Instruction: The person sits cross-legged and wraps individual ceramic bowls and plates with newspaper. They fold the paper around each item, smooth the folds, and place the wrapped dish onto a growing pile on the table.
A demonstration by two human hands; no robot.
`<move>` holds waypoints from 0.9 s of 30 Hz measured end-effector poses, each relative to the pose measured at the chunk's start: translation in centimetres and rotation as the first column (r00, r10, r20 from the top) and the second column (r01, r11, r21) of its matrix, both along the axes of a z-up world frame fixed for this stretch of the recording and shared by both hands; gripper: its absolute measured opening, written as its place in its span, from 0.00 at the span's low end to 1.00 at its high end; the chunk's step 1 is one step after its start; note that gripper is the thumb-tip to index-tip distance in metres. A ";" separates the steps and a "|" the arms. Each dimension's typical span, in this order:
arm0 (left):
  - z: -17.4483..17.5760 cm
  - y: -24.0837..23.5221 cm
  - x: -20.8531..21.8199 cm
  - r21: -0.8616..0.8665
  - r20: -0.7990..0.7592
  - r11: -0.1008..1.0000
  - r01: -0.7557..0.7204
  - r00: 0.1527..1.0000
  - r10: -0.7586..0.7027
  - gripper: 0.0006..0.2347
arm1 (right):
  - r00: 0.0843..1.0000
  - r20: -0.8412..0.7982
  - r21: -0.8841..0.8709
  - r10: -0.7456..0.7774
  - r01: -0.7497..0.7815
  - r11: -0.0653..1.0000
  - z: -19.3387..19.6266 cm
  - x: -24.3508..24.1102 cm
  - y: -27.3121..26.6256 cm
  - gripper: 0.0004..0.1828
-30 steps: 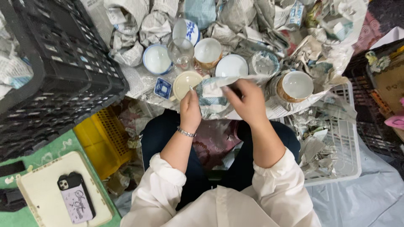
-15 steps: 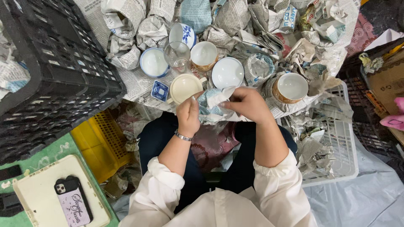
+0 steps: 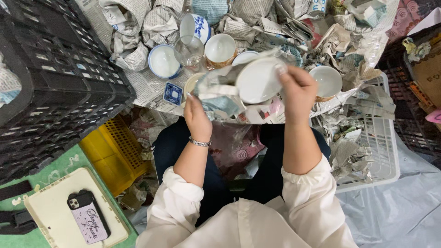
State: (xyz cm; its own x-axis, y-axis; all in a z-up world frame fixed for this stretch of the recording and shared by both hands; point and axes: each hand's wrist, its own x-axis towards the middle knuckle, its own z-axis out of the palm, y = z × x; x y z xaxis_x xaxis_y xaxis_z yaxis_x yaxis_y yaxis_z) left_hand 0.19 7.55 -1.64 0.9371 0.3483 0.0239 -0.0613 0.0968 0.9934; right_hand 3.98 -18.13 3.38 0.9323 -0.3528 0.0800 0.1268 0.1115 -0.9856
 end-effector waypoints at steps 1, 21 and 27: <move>-0.4 0.1 0.1 -0.062 -0.023 0.997 -0.046 0.999 0.045 0.18 | 0.996 0.016 0.072 -0.086 0.085 0.994 0.2 0.2 -0.1 0.07; -0.3 0.2 0.7 -0.122 -0.098 0.982 -0.145 0.986 0.133 0.19 | 0.931 0.122 -0.980 -0.344 0.169 0.109 1.4 1.9 -0.5 0.15; -0.5 0.2 0.6 -0.041 -0.112 0.989 -0.144 0.984 0.139 0.20 | 0.952 0.060 -0.992 -0.301 0.091 0.092 3.4 1.0 1.2 0.17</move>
State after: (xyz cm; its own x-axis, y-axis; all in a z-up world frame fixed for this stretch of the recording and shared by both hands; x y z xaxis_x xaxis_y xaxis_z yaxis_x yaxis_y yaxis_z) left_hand 0.76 7.73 -2.19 0.8745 0.4755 -0.0957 0.0302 0.1435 0.9892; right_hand 4.99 -16.96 6.79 0.8786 -0.2366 0.4149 -0.1575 -0.9636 -0.2160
